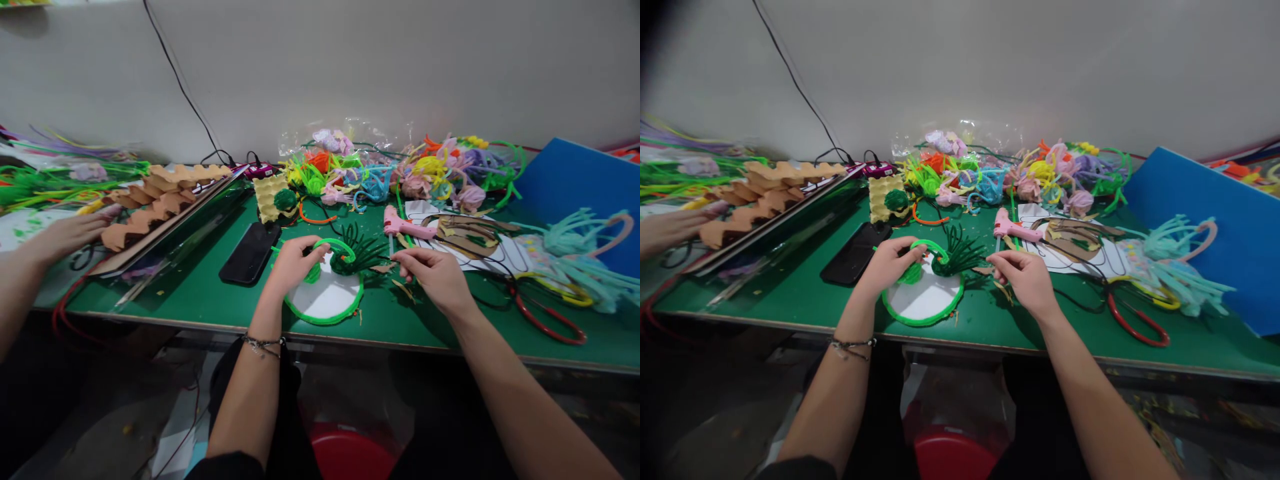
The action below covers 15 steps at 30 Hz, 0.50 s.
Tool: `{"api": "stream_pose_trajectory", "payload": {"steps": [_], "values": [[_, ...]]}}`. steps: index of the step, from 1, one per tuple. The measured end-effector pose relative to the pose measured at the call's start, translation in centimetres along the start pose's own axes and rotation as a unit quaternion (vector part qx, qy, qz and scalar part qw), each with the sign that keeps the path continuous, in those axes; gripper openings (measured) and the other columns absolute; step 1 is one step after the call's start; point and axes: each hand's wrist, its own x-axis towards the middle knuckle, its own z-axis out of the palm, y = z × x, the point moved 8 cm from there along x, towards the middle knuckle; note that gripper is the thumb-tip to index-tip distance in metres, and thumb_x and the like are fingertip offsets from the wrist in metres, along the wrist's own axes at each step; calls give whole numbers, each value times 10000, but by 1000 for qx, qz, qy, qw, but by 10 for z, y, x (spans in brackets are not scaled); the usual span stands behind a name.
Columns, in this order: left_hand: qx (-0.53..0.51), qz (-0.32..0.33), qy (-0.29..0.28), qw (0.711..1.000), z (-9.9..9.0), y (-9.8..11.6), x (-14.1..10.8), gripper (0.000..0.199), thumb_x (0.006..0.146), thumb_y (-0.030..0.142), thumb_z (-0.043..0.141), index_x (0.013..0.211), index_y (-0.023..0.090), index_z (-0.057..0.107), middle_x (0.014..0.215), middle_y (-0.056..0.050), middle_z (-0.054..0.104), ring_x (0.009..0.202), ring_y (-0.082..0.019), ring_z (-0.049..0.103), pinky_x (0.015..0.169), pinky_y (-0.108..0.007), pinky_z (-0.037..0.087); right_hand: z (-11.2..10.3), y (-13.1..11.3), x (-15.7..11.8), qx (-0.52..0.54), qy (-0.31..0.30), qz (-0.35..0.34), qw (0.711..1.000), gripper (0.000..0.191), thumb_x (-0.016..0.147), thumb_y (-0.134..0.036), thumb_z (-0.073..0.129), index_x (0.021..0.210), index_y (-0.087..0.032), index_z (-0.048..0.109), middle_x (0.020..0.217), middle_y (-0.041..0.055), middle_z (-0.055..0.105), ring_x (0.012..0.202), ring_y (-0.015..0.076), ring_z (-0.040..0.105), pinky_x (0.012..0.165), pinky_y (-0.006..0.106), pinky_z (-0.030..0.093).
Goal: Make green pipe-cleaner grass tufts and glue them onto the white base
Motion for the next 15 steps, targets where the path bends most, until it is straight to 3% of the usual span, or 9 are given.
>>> {"api": "stream_pose_trajectory", "payload": {"steps": [5, 9, 15], "values": [[-2, -8, 2, 1000, 0, -2, 0, 244, 779, 326, 480, 634, 157, 582, 561, 15, 574, 522, -100, 445, 493, -211, 318, 2, -4, 0, -23, -13, -29, 999, 224, 636, -337, 601, 754, -166, 686, 723, 34, 649, 594, 119, 550, 542, 249, 445], [-4, -9, 3, 1000, 1, -4, 0, 261, 784, 331, 480, 608, 161, 569, 582, 8, 590, 548, -107, 463, 517, -219, 335, 10, -2, -1, -7, -58, -15, 998, 233, 631, -317, 608, 793, -171, 690, 725, 29, 646, 585, 118, 552, 531, 250, 448], [-11, 3, 13, 1000, 0, -2, 1, 233, 784, 298, 490, 620, 155, 574, 619, 3, 592, 608, -111, 504, 567, -216, 359, 8, -5, 0, 47, -28, 0, 999, 187, 591, -315, 652, 713, -179, 690, 719, 28, 678, 662, 149, 610, 622, 269, 492]]}}
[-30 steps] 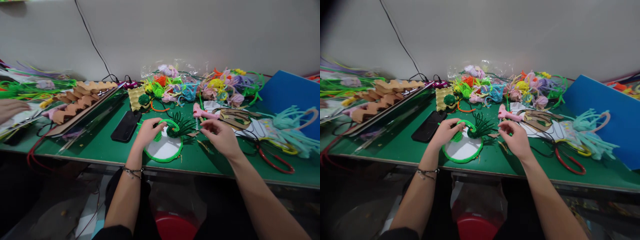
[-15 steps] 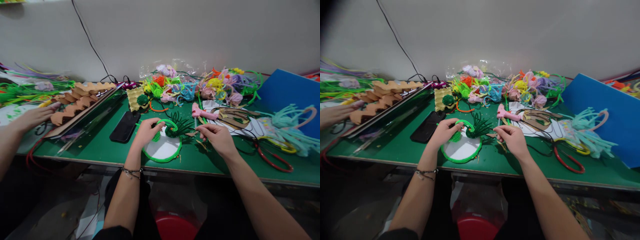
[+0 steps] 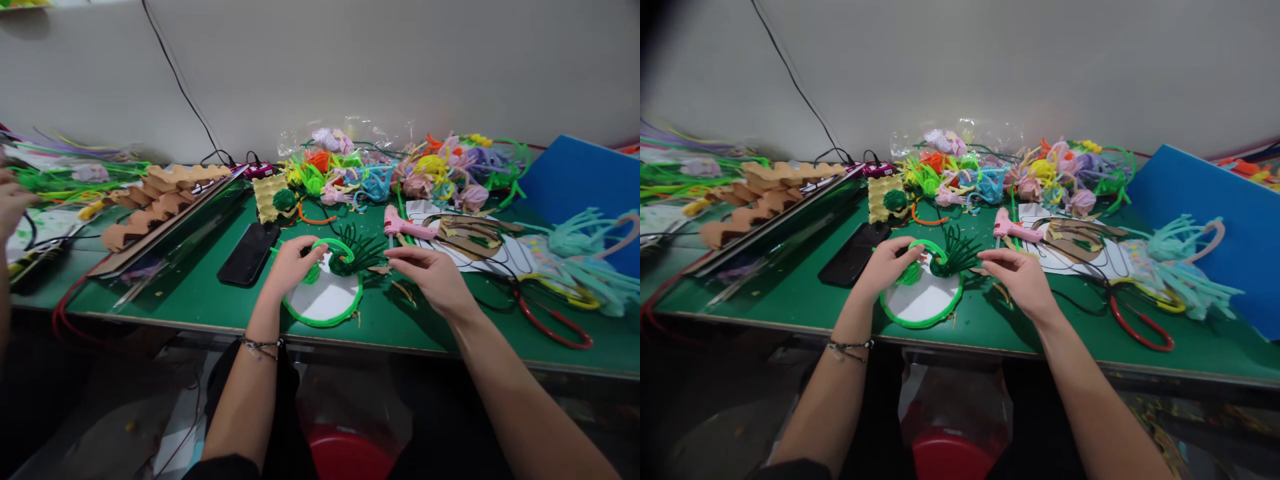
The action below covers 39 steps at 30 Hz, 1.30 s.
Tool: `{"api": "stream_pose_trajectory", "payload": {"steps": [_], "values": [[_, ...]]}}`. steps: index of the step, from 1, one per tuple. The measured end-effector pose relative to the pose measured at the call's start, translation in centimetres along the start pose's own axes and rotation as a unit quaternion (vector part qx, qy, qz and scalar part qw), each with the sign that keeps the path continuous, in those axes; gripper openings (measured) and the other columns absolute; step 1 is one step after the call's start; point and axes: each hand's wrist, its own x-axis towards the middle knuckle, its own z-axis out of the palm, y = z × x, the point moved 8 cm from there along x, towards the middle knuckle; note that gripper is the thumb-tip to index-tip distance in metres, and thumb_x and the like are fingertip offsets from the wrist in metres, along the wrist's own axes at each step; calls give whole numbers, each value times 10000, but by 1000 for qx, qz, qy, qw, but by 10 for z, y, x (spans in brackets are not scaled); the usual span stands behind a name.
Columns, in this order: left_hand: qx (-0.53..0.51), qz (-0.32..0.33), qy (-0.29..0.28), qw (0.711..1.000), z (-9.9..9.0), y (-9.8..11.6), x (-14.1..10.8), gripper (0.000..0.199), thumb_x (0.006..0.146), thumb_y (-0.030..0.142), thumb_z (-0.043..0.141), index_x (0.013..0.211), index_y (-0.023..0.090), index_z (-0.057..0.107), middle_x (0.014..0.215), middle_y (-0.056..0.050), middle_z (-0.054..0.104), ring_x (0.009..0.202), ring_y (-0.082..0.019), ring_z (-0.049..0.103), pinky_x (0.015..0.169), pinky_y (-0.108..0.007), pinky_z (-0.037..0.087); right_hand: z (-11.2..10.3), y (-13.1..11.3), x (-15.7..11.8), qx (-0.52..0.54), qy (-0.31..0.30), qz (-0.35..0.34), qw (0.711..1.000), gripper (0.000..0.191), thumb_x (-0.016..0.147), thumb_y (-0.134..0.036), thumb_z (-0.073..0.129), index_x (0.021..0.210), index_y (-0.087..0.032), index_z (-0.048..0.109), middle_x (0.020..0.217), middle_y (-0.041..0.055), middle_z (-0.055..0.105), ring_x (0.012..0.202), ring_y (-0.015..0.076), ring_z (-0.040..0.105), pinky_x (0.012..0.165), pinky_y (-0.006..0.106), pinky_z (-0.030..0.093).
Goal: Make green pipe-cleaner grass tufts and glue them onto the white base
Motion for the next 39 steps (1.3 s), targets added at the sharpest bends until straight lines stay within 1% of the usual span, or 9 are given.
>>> {"api": "stream_pose_trajectory", "payload": {"steps": [3, 7, 12, 16, 20, 24, 27, 31, 39], "values": [[-9, -4, -1, 1000, 0, 0, 0, 210, 776, 306, 503, 662, 153, 591, 656, -4, 606, 632, -119, 524, 573, -217, 372, 0, 0, -1, -10, 1, 14, 1000, 185, 575, -329, 659, 665, -170, 688, 675, 30, 676, 619, 147, 605, 584, 262, 487], [9, 10, -7, 1000, -2, 5, -1, 219, 775, 301, 506, 649, 148, 599, 682, -19, 611, 657, -127, 535, 597, -226, 385, 0, -2, -1, -16, 3, 12, 1000, 211, 619, -345, 616, 686, -159, 688, 617, 26, 654, 574, 133, 591, 558, 252, 480], [19, 29, -14, 999, -5, 10, -6, 214, 778, 282, 495, 653, 147, 604, 667, -19, 601, 636, -121, 523, 596, -231, 390, 7, -3, 1, -20, -34, 12, 999, 216, 627, -331, 605, 744, -169, 689, 783, 30, 662, 623, 124, 612, 610, 256, 506], [-2, 43, -15, 999, -6, 9, -6, 204, 772, 282, 503, 659, 146, 604, 661, -15, 581, 627, -112, 513, 591, -227, 393, 9, 7, 6, -3, -31, 54, 998, 252, 606, -331, 625, 783, -164, 693, 724, 27, 668, 600, 132, 616, 606, 275, 512], [-23, 61, -41, 997, 0, 11, -5, 163, 762, 251, 509, 676, 152, 607, 689, -20, 590, 656, -111, 528, 621, -229, 408, 9, 21, 10, 7, -24, 91, 996, 281, 568, -332, 662, 784, -156, 694, 673, 37, 673, 611, 158, 629, 619, 297, 506], [-31, 61, -54, 996, 5, 12, -4, 143, 756, 229, 508, 692, 159, 615, 698, -24, 607, 675, -116, 543, 654, -241, 421, 11, 29, 11, 23, -26, 116, 993, 304, 565, -353, 672, 802, -164, 689, 715, 38, 678, 630, 151, 629, 663, 305, 509], [-34, 59, -53, 996, 4, 11, -4, 144, 757, 228, 507, 692, 161, 616, 698, -24, 612, 670, -115, 544, 660, -245, 426, 15, 27, 12, 41, -34, 105, 993, 280, 576, -371, 664, 774, -173, 680, 769, 32, 665, 638, 130, 610, 661, 293, 514], [-36, 52, -56, 996, 4, 9, -4, 144, 760, 226, 504, 698, 163, 618, 695, -21, 611, 672, -117, 550, 655, -246, 429, 16, 22, 13, 67, -34, 75, 994, 263, 582, -361, 668, 768, -175, 665, 712, 12, 610, 614, 105, 553, 620, 283, 511], [-36, 51, -51, 997, 2, 9, -3, 150, 762, 221, 507, 676, 160, 614, 673, -13, 596, 646, -112, 538, 634, -241, 423, 7, 17, 8, 181, 7, 73, 981, 189, 509, -197, 683, 697, -208, 663, 637, -34, 540, 623, 65, 485, 571, 192, 433]]}}
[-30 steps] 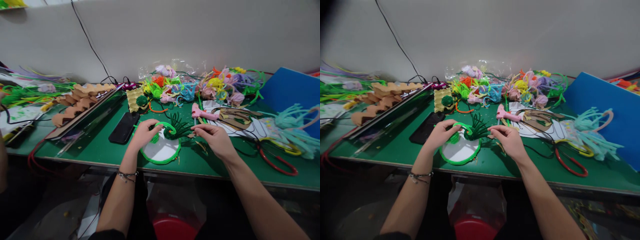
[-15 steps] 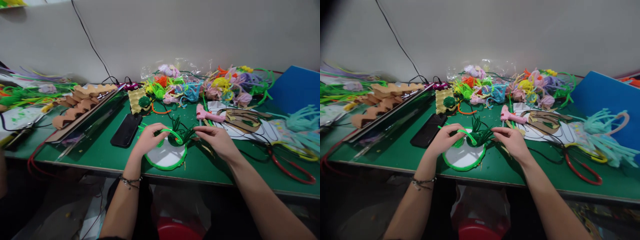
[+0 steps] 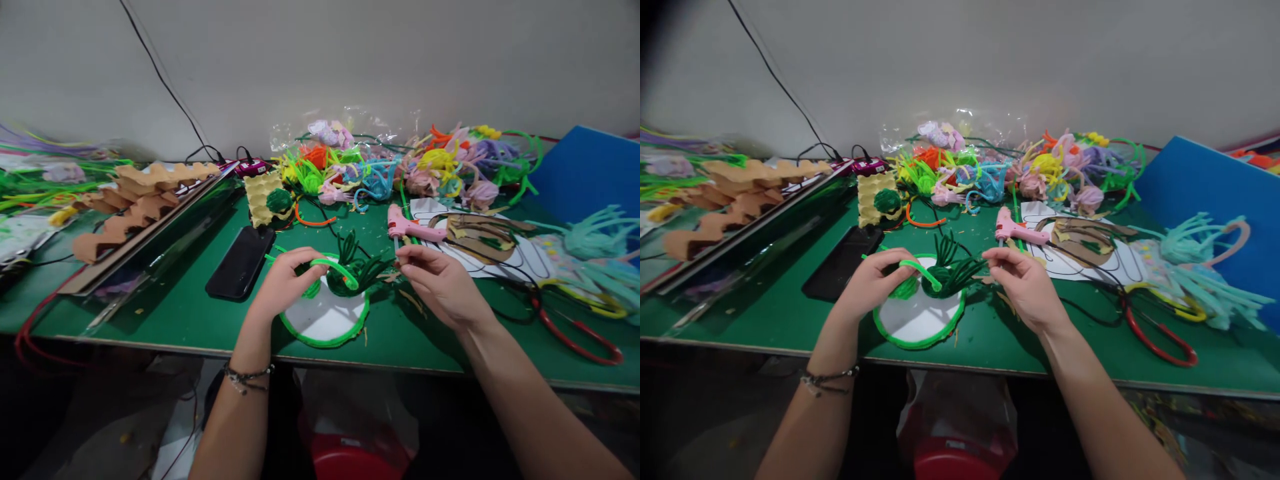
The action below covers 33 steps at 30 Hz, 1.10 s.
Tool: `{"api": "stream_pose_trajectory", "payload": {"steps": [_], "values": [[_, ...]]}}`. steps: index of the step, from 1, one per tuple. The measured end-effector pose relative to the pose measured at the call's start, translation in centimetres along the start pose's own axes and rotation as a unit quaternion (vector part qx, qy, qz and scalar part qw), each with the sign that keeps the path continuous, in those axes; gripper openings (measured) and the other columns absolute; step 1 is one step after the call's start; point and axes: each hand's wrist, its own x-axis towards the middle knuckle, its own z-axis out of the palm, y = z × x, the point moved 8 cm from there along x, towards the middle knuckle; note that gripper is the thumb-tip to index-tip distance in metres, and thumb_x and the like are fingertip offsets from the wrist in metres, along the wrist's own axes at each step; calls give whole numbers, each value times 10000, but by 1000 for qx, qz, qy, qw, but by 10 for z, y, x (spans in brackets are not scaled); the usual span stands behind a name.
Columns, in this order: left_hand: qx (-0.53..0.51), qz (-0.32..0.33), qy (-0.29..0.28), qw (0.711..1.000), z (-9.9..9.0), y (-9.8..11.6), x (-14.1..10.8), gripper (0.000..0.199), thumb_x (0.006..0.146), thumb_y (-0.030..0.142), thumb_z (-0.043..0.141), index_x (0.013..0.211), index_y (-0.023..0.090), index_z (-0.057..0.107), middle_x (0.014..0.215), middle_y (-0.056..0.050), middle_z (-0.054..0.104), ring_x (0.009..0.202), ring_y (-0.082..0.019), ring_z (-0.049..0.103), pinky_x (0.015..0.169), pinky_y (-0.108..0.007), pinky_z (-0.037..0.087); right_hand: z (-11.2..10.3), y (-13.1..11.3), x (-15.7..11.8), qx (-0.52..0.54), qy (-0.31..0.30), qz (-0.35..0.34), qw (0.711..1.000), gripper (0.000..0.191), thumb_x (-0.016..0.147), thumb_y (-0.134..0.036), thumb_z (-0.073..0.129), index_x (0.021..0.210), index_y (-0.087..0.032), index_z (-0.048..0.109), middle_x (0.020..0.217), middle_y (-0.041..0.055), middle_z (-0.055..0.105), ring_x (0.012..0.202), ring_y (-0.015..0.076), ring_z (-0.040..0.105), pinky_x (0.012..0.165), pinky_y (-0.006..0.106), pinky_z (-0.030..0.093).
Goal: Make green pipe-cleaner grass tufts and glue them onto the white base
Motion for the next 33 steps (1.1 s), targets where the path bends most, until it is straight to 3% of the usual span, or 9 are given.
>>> {"api": "stream_pose_trajectory", "payload": {"steps": [4, 10, 14, 18, 24, 29, 33], "values": [[-3, -4, 4, 1000, 1, 0, 1, 151, 762, 219, 508, 674, 158, 614, 676, -15, 598, 646, -109, 535, 632, -238, 422, -1, 1, -2, 23, -3, 17, 1000, 198, 489, -179, 694, 682, -216, 663, 594, -46, 523, 602, 59, 487, 570, 194, 423], [-13, -7, 11, 1000, 1, 1, 2, 131, 748, 222, 518, 677, 163, 612, 692, -16, 613, 645, -112, 541, 624, -243, 432, -7, 4, 1, 21, 17, 13, 1000, 213, 463, -277, 767, 636, -209, 661, 669, -12, 621, 649, 88, 555, 594, 217, 458], [-20, -12, 17, 1000, 0, -2, 1, 131, 747, 224, 518, 673, 167, 610, 709, -22, 629, 655, -120, 552, 629, -253, 441, -6, 5, -1, 11, 9, 32, 999, 260, 458, -373, 772, 608, -190, 664, 597, 0, 630, 513, 74, 535, 558, 237, 477], [-15, -20, 23, 999, 0, -5, 2, 126, 744, 223, 522, 672, 172, 613, 715, -21, 642, 673, -127, 560, 637, -258, 442, -7, 1, -2, -7, -3, 22, 1000, 323, 537, -478, 716, 663, -184, 668, 538, -9, 609, 397, 48, 461, 454, 214, 439], [-22, -29, 22, 999, 0, -5, 2, 137, 746, 225, 520, 671, 170, 620, 709, -19, 650, 648, -118, 559, 620, -247, 442, -8, -8, -5, -37, -28, 0, 999, 386, 661, -558, 598, 604, -180, 650, 532, 15, 602, 426, 66, 491, 431, 197, 407], [-22, -30, 22, 999, 1, -5, 2, 146, 753, 224, 511, 677, 168, 623, 698, -15, 647, 640, -112, 553, 605, -233, 435, 3, -19, -12, -97, -84, -46, 991, 347, 717, -505, 577, 737, -170, 666, 615, 24, 606, 489, 86, 521, 505, 230, 444], [-43, -43, 29, 998, -1, -6, 1, 181, 768, 236, 484, 676, 165, 622, 681, -14, 637, 621, -109, 547, 573, -223, 427, 6, -23, -14, -91, -87, -64, 990, 336, 750, -480, 537, 854, -177, 638, 669, 14, 573, 493, 87, 518, 510, 248, 451]]}}
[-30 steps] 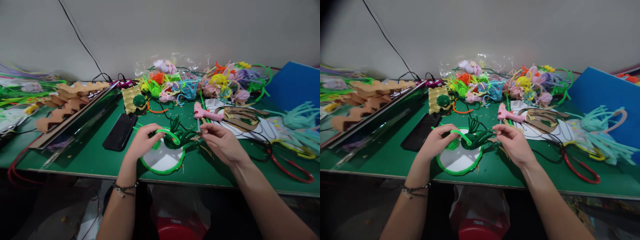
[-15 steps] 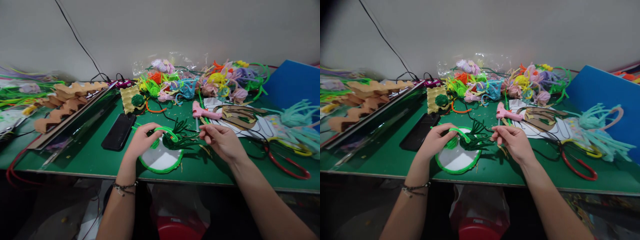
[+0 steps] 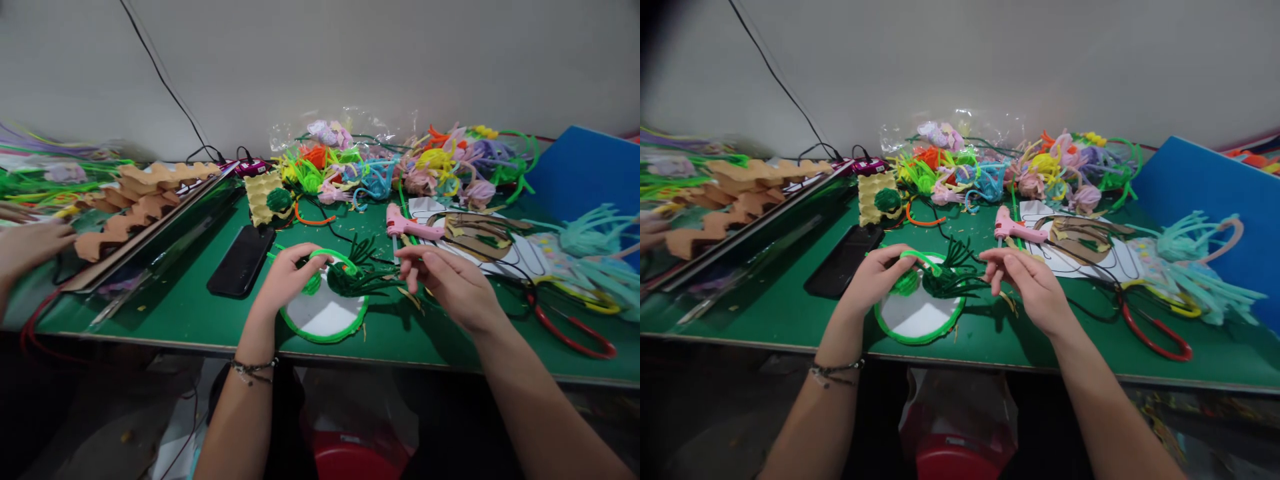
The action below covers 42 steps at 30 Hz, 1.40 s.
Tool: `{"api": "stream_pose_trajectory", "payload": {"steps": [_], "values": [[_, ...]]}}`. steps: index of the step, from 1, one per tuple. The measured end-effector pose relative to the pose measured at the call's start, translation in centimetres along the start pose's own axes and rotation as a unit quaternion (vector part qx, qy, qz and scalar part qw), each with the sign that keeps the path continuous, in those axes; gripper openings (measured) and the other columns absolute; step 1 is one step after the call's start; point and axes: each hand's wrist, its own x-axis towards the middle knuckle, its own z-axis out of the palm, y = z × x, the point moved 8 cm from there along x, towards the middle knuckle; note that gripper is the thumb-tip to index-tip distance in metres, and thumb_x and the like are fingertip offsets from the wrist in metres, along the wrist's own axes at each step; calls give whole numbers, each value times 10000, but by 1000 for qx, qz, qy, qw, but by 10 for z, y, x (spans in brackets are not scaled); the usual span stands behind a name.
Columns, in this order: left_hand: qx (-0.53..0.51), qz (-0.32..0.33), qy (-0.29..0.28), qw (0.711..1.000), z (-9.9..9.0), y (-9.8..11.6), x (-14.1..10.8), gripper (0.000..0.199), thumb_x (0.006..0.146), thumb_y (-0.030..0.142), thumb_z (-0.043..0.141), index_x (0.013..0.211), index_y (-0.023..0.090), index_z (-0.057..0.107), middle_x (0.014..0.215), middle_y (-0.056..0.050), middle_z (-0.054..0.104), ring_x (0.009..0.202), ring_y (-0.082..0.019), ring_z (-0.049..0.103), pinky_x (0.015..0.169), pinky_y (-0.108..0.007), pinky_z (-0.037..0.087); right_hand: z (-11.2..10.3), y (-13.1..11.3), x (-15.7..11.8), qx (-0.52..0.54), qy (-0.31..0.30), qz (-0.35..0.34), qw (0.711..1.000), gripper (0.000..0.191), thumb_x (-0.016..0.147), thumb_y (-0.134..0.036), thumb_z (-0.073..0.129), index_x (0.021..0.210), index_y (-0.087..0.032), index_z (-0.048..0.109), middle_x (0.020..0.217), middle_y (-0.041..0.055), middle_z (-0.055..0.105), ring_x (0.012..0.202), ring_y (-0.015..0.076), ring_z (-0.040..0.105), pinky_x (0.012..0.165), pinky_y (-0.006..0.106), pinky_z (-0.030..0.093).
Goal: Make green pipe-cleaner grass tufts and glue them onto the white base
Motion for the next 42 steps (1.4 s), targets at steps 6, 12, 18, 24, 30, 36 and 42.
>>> {"api": "stream_pose_trajectory", "payload": {"steps": [6, 12, 18, 24, 30, 36, 42], "values": [[-78, -19, 59, 995, -10, -7, 0, 198, 811, 283, 455, 723, 169, 592, 665, -2, 621, 675, -116, 575, 650, -238, 440, 10, -4, 2, -87, -13, -30, 996, 318, 799, -432, 470, 941, -182, 607, 739, 18, 568, 513, 78, 516, 570, 255, 463], [-103, -20, 76, 992, -12, -10, 0, 166, 817, 260, 452, 769, 175, 586, 676, 3, 607, 696, -116, 577, 675, -244, 444, 9, -21, 0, -200, 7, -88, 976, 294, 836, -333, 402, 1000, -209, 612, 785, 32, 588, 591, 104, 545, 631, 273, 470], [-133, -28, 74, 988, -12, -9, 1, 155, 808, 254, 464, 770, 172, 590, 660, 6, 600, 685, -113, 569, 675, -238, 449, 22, -72, -3, -337, 39, -201, 919, 202, 796, -251, 501, 883, -240, 683, 740, 19, 668, 657, 135, 593, 666, 274, 459], [-143, -24, 76, 987, -12, -12, 2, 154, 800, 257, 468, 787, 167, 593, 665, 7, 603, 688, -117, 575, 673, -237, 445, 76, -89, 8, -405, -57, -200, 890, 314, 838, -380, 441, 736, -224, 695, 603, 4, 651, 515, 115, 551, 602, 259, 433], [-127, -22, 97, 987, -18, -13, 2, 154, 787, 258, 476, 772, 160, 594, 725, 3, 620, 735, -124, 569, 691, -226, 437, 121, -46, 24, -529, -165, -151, 819, 238, 797, -215, 519, 1012, -194, 618, 1009, 79, 650, 864, 215, 602, 674, 284, 406], [-138, -39, 89, 986, -15, -14, 3, 161, 791, 261, 463, 756, 156, 579, 706, 7, 607, 690, -115, 558, 640, -205, 429, 108, -39, 33, -427, -159, -111, 883, 258, 790, -162, 482, 1023, -175, 591, 806, 35, 665, 665, 136, 582, 575, 226, 363], [-118, -36, 76, 989, -11, -11, 4, 144, 785, 239, 464, 742, 161, 578, 610, 22, 552, 617, -109, 531, 593, -212, 427, 91, -44, 33, -431, -157, -101, 883, 145, 778, -253, 499, 828, -174, 610, 596, -9, 596, 538, 104, 502, 505, 215, 297]]}}
